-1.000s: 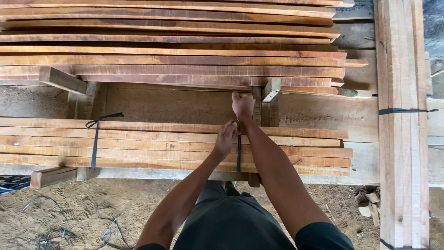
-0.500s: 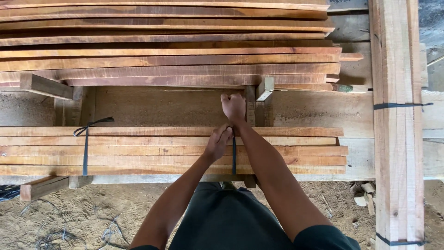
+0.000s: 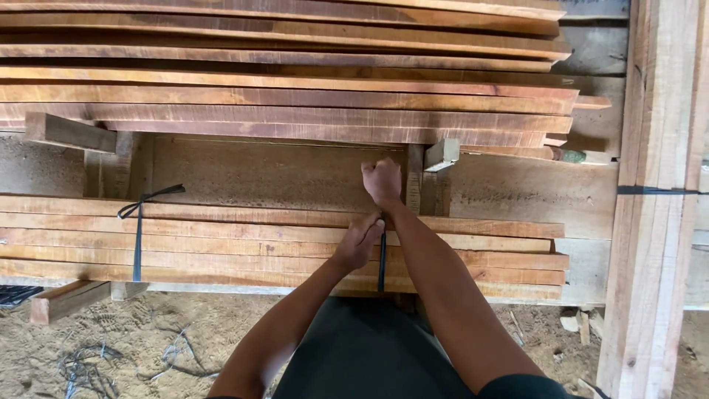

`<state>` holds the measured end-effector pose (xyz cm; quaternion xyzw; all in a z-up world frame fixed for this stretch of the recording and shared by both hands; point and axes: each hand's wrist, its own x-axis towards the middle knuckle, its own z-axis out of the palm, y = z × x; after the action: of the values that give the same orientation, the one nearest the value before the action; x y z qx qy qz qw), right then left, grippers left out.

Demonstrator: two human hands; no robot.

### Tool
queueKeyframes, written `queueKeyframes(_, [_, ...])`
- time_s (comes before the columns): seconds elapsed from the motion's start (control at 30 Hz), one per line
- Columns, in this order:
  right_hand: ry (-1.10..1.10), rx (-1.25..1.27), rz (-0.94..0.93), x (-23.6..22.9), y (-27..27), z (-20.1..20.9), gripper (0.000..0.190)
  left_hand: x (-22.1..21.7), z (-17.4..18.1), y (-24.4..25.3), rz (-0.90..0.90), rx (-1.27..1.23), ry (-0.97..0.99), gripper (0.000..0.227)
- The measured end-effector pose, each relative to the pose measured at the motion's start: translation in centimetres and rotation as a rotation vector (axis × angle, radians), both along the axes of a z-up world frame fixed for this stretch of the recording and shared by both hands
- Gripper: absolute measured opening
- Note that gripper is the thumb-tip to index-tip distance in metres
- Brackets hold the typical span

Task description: Bundling multiple wooden planks together by wrapping and tying black plastic strips around them.

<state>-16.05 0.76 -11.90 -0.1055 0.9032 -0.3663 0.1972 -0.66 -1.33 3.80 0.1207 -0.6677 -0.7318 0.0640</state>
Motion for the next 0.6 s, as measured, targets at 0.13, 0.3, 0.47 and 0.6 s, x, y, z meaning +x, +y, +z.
queueKeyframes(0.13, [0.196, 0.003, 0.009, -0.5, 0.5, -0.4, 0.043, 0.6, -1.9, 0.4, -0.021, -0.025, -0.042, 0.041])
queueKeyframes(0.3, [0.024, -0.245, -0.014, -2.4, 4.5, 6.0, 0.044, -0.7, -7.5, -1.4, -0.136, -0.041, -0.148, 0.045])
queueKeyframes(0.47, [-0.299, -0.354, -0.019, -1.2, 9.0, 7.0, 0.038, -5.0, -7.5, -4.8, -0.414, -0.227, -0.231, 0.027])
queueKeyframes(0.6, [-0.321, -0.343, 0.288, 1.5, 13.8, 10.4, 0.045, -6.4, -9.5, -5.5, -0.2, 0.063, -0.436, 0.025])
